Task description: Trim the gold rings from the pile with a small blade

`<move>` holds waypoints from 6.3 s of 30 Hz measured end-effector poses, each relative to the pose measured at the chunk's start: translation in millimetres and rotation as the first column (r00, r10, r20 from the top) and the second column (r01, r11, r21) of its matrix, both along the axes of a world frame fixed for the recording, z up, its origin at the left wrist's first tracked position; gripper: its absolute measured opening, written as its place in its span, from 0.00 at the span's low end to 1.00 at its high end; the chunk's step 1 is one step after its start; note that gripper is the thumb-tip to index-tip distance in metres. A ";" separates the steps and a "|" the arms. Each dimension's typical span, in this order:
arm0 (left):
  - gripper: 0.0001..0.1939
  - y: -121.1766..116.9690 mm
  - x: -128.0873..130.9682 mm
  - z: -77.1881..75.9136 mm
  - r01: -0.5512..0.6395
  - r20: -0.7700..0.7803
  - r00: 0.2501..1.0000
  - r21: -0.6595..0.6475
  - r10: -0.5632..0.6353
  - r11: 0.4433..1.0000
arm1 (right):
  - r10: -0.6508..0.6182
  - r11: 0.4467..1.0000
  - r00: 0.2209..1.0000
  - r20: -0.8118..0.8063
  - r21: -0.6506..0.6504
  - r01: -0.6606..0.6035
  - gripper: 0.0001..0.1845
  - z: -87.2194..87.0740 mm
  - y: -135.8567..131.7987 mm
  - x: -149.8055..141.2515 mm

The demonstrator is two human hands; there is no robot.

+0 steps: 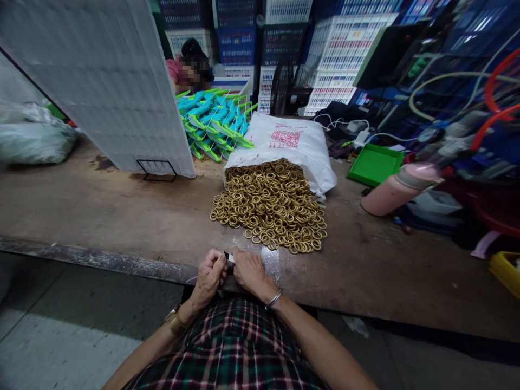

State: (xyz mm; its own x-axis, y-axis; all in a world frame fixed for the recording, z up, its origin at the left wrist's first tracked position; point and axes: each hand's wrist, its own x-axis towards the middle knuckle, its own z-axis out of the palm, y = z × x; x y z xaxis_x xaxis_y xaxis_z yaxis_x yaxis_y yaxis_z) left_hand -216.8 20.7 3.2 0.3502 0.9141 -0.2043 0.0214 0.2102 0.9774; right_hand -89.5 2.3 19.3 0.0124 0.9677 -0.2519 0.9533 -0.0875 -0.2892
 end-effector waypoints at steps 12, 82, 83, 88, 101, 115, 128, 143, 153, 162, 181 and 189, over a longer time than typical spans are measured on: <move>0.17 -4.7 -10.2 21.0 0.129 0.406 0.912 -0.425 0.061 0.896 | -0.211 0.966 0.975 0.067 0.164 0.197 0.12 -12.3 12.6 15.7; 0.17 10.0 1.1 11.2 0.119 0.232 0.972 -0.300 -0.049 0.946 | 0.067 0.991 0.986 -0.156 0.124 -0.048 0.15 -2.4 -2.7 14.8; 0.17 9.9 0.9 10.5 0.119 0.226 0.973 -0.295 -0.052 0.948 | 0.075 0.991 0.987 -0.142 0.124 -0.057 0.15 -2.3 -2.9 13.9; 0.16 10.5 -0.3 5.5 0.114 0.169 0.983 -0.262 -0.070 0.958 | 0.113 0.988 0.989 -0.091 0.116 -0.102 0.15 -6.4 -1.6 12.2; 0.16 -2.8 -5.2 32.4 0.298 0.391 0.904 -0.284 -0.174 0.911 | -0.071 0.987 0.996 0.050 0.151 0.063 0.13 -5.9 14.7 29.2; 0.15 4.4 -12.9 10.8 0.216 0.489 0.869 -0.514 0.077 0.830 | -0.397 0.894 0.883 0.251 0.324 0.310 0.11 0.2 59.6 57.0; 0.12 16.8 -8.0 9.9 0.210 0.478 0.874 -0.528 0.084 0.823 | -0.176 0.892 0.978 -0.108 0.402 0.205 0.09 -2.9 37.4 55.1; 0.16 14.2 -1.2 10.8 -0.030 0.016 0.999 -0.074 0.031 0.997 | -0.033 0.935 0.750 -0.660 0.245 0.257 0.12 2.1 19.1 8.2; 0.14 12.6 -3.3 16.1 0.002 -0.015 1.000 -0.052 -0.003 0.999 | -0.394 0.907 0.245 -0.886 -0.331 0.262 0.19 -6.7 16.5 0.9; 0.17 12.9 -9.5 13.1 0.112 0.129 0.989 -0.286 -0.077 0.952 | -0.088 0.955 0.713 -0.696 0.146 0.260 0.11 0.0 22.0 3.1; 0.18 8.9 -16.9 12.4 0.234 0.337 0.934 -0.316 -0.122 0.920 | -0.144 0.966 0.539 -0.830 -0.001 0.257 0.12 1.4 18.2 1.3; 0.19 6.0 -15.3 12.5 0.162 0.291 0.954 -0.301 -0.071 0.940 | -0.010 0.977 0.648 -0.761 0.132 0.170 0.15 4.4 11.8 0.6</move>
State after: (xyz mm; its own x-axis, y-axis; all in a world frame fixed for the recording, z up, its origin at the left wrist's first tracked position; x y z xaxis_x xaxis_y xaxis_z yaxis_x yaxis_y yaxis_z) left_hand -232.1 26.7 15.7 0.5337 0.7660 -0.3584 -0.1918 0.5224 0.8309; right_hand -88.9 14.1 23.7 -0.0146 0.9990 -0.0418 0.3886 -0.0329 -0.9208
